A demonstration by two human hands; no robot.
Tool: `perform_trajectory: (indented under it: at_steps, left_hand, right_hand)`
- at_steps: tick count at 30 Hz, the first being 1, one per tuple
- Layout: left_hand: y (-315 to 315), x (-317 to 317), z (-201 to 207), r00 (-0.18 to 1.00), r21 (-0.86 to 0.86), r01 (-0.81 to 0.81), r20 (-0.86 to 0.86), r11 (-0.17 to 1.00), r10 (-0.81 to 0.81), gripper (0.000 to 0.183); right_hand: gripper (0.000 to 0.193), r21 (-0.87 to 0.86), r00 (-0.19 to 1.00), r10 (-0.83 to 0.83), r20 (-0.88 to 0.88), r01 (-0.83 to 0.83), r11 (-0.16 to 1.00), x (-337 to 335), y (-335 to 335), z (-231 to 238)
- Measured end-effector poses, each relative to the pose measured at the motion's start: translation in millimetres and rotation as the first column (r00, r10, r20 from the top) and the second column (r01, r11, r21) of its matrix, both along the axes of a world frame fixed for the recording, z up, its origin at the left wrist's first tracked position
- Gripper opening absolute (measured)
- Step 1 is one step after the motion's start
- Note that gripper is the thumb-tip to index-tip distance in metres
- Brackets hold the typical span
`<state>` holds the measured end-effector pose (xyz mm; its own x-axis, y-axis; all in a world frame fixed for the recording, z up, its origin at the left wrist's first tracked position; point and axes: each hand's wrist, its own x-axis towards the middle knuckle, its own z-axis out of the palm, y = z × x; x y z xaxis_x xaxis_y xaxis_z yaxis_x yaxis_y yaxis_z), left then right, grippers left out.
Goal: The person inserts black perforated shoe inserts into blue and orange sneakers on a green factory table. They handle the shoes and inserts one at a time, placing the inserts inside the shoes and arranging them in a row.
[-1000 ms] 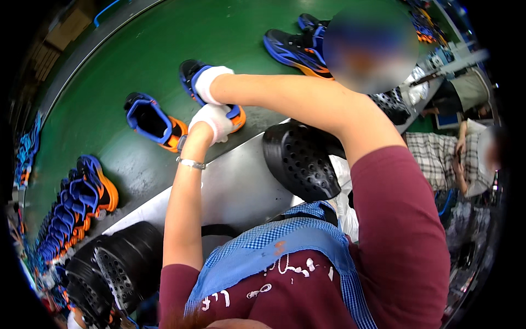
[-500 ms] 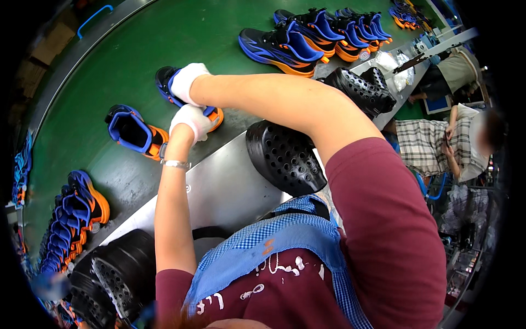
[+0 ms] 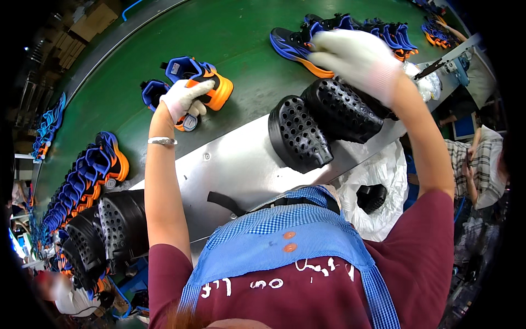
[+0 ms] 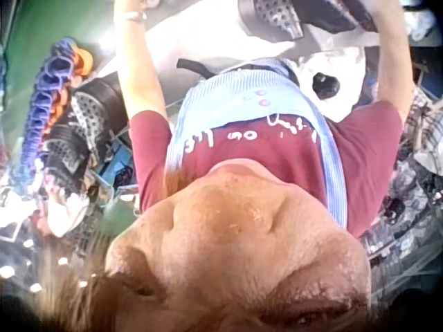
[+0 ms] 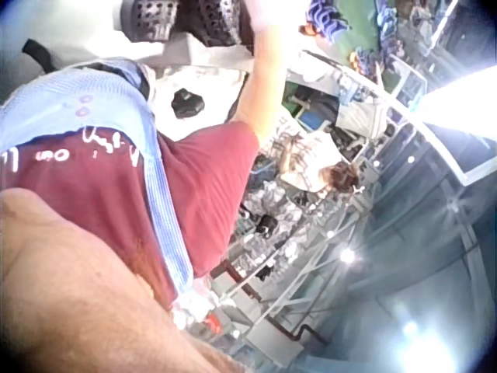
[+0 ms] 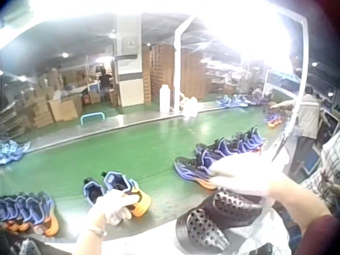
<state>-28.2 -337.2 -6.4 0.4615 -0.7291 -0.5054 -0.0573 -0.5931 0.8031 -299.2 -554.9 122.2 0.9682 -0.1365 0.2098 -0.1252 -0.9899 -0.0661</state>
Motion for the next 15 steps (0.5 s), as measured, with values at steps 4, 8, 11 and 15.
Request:
perform_trajectory:
  at_steps: [4, 8, 11, 15]
  left_hand:
    - [6.5, 0.2, 3.7, 1.000, -0.037, -0.018, -0.015, 0.999, 0.017, 0.051]
    - [5.6, -3.7, 6.9, 1.000, -0.021, 0.006, 0.022, 1.000, -0.005, 0.046]
    - [-6.9, -10.0, -6.2, 0.973, 0.050, 0.006, 0.228, 0.999, -0.017, 0.039]
    - [3.7, -7.2, -54.7, 0.796, 0.226, 0.064, 0.576, 0.972, -0.186, 0.039]
  right_hand:
    - [0.020, 0.168, 0.937, -0.348, 0.009, 0.342, 0.925, -95.9, -13.9, 7.0]
    - [0.019, 0.232, 0.836, -0.548, 0.021, 0.529, 0.816, -163.0, -22.7, -1.8]
    - [0.018, 0.312, 0.795, -0.596, 0.111, 0.542, 0.780, -203.7, -42.4, -23.2]
    - [0.029, 0.232, 0.743, -0.636, 0.207, 0.594, 0.770, -214.8, -48.6, -36.5]
